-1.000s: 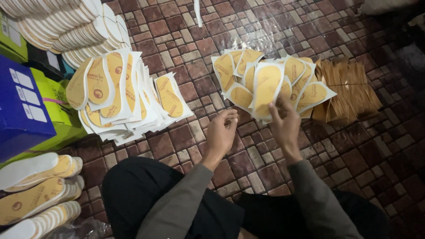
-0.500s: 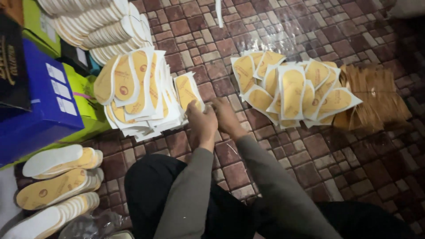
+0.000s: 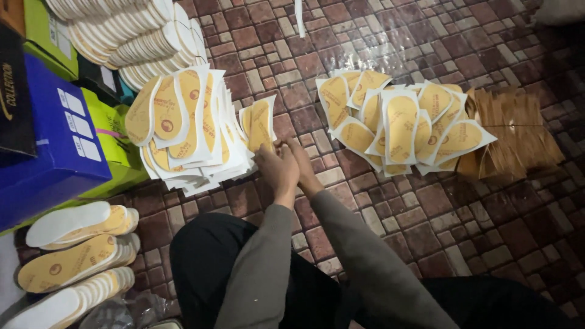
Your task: The person sits on the floor and repeatedly peels the white paper backing off yellow shoe insoles. They place the peeled insoles into a growing stack on the floor and discard the paper backings.
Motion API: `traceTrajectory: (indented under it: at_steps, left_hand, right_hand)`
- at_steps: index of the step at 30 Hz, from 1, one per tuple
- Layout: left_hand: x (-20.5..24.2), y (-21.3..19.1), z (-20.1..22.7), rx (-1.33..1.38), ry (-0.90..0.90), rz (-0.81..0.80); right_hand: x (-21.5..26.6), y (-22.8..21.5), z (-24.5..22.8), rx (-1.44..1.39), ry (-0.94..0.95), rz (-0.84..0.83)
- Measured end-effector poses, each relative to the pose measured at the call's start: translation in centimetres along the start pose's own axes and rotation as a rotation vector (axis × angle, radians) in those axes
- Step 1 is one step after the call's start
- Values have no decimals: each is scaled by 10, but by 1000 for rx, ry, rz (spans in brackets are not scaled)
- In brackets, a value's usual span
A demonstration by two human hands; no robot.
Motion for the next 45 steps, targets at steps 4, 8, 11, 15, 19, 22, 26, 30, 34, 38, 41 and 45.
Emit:
traceTrajectory:
  at_steps: [4, 8, 11, 15, 19, 22, 26, 30, 34, 38, 41, 45]
  left_hand:
    - [25, -43, 61, 143, -49, -20]
    - [32, -20, 65, 432, -129, -146]
    - [56, -12, 75, 734, -351, -373]
    - [103, -7, 93, 1140, -600, -751]
    - [142, -14, 121, 1091, -600, -1104]
    - [151, -5, 116, 835, -354, -1209]
    - [156, -4, 112, 604, -97, -1189]
    - [146, -8, 92, 573, -70, -1151]
    - [163, -48, 150, 269, 151, -1202]
    - [173, -31, 143, 358, 201, -1313]
    - [172, -24, 131, 464, 174, -1334]
    - [164, -53, 168, 558, 168, -1150]
  right_hand:
    - [19, -18, -5, -158, 250, -26]
    - [64, -111, -74, -265, 115, 124]
    - [98, -166, -77, -77, 37, 195]
    - [151, -228, -85, 105, -206, 232]
    - [198, -263, -69, 124, -228, 434]
    - [210, -281, -89, 196, -261, 479]
    - [199, -255, -36, -744, 173, 335]
    - [200, -231, -5, -1014, 349, 286]
    - [200, -244, -46, -1032, 277, 308]
    - [201, -273, -68, -530, 265, 494]
    - [192, -276, -48, -79, -57, 580]
    - [222, -239, -115, 343, -795, 446]
Point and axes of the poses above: each hand's wrist, its own x-axis away from the middle knuckle, its own y-axis out of the palm, z = x × y, the point moved 8 cm from there along -x, towards the middle knuckle, and after that the axes turned 1 degree about y, right-handed, at the moved point
